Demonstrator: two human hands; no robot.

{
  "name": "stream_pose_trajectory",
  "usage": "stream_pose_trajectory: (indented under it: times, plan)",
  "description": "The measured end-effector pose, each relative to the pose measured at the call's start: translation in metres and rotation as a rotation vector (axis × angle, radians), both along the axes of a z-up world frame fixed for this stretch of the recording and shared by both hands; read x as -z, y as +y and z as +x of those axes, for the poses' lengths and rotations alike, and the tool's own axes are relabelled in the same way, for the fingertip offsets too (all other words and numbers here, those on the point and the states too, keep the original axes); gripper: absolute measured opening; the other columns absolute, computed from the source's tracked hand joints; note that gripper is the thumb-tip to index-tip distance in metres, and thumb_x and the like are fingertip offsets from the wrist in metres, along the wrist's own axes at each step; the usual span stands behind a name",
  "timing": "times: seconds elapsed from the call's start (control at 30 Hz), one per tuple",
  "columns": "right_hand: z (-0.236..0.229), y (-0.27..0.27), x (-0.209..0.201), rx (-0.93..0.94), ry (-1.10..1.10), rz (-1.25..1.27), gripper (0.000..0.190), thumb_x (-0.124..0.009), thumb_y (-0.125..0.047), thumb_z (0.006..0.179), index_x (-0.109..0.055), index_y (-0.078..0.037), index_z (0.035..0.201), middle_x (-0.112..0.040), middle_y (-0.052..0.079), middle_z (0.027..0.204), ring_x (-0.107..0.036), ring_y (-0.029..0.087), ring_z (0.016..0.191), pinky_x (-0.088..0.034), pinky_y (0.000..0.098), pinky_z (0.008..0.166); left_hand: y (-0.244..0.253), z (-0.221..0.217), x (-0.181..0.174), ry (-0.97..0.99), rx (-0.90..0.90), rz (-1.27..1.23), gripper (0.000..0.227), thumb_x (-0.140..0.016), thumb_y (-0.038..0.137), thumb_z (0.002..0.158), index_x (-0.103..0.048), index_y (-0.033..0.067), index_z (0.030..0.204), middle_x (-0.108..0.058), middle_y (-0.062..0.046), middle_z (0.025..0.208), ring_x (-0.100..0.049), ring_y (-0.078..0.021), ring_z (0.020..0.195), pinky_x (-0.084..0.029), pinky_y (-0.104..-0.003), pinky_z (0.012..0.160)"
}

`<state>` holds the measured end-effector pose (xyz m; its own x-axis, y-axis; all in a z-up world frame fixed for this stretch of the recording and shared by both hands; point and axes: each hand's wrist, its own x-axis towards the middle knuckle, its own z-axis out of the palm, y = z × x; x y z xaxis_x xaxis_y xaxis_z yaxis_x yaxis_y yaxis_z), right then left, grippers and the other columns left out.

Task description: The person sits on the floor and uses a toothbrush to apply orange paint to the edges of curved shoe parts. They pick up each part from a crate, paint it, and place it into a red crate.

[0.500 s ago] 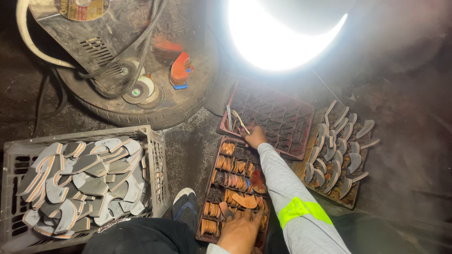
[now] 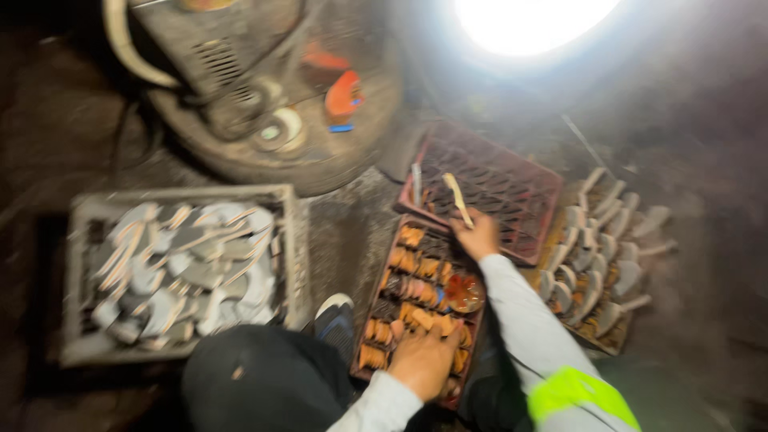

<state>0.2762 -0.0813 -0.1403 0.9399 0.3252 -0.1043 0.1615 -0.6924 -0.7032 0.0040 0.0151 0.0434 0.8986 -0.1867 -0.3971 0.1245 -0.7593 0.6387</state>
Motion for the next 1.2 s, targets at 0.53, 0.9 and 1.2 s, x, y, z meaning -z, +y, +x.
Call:
stream_pose_trajectory:
  times: [0.53, 0.9, 1.2]
  plan:
    - [-0.219, -0.193, -0.151, -0.247, 0.018, -0.432, 0.041, -0.075, -0.039, 0.08, -0.074, -0.014, 0.113, -0.077, 0.013, 0.107, -0.074, 0.035, 0.1, -0.057, 0.0428, 0.088, 0.38, -0.135, 0.017, -0.762, -1.126, 0.281, 0.022, -0.077, 0.014, 0.093, -0.071, -0.0027, 0.106, -0.075, -0.02, 0.1, -0.074, -0.0256, 0.093, -0.057, -0.037, 0.081]
    - [-0.207, -0.186, -0.129, -0.292, 0.138, -0.569, 0.041, -0.072, -0.043, 0.083, -0.074, -0.019, 0.117, -0.079, 0.018, 0.097, -0.075, 0.039, 0.096, -0.059, 0.0452, 0.087, 0.382, -0.191, 0.106, 0.067, -1.377, 0.258, 0.062, -0.088, 0.041, 0.074, -0.066, -0.0052, 0.109, -0.072, -0.028, 0.102, -0.072, -0.0446, 0.094, -0.06, -0.052, 0.082]
    - [-0.212, -0.178, -0.146, -0.288, 0.211, -0.532, 0.041, -0.073, -0.039, 0.083, -0.073, -0.016, 0.118, -0.077, 0.02, 0.101, -0.073, 0.04, 0.1, -0.057, 0.0471, 0.089, 0.418, -0.173, 0.124, 0.096, -1.112, 0.552, 0.067, -0.085, 0.027, 0.068, -0.068, 0.0028, 0.127, -0.066, -0.026, 0.125, -0.065, -0.0416, 0.116, -0.054, -0.046, 0.101]
